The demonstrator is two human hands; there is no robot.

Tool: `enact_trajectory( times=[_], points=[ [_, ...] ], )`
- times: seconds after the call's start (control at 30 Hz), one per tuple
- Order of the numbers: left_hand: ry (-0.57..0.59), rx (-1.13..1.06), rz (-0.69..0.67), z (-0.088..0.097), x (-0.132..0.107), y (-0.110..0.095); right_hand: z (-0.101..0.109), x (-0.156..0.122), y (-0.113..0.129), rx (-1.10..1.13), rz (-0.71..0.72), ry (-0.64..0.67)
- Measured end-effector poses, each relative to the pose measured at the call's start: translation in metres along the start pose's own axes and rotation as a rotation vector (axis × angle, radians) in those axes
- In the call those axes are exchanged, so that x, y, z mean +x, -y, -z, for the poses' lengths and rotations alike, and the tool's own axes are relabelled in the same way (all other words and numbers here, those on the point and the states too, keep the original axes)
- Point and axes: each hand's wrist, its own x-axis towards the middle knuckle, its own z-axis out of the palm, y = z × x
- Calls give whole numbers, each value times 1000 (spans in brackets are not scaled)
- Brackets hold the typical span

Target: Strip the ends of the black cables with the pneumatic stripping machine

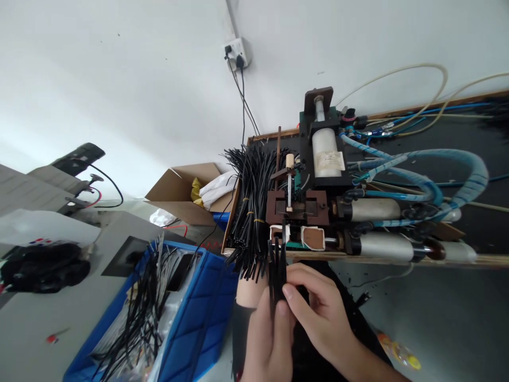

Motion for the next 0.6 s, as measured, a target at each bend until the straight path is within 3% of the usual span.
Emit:
enact_trajectory(
  times=[0.13,0.27,0.43,0.6],
  points=[
    [132,34,-46,1,13,-16,-1,2,-5,61,-50,4],
    [168,4,-47,-6,19,-30,-2,3,-9,109,-90,33],
    [122,-78,77,-14,13,-34,-2,-1,-10,140,-109,30],
    [-13,-116,239,-17,4,-31,-2,-1,-10,216,-157,10]
  ],
)
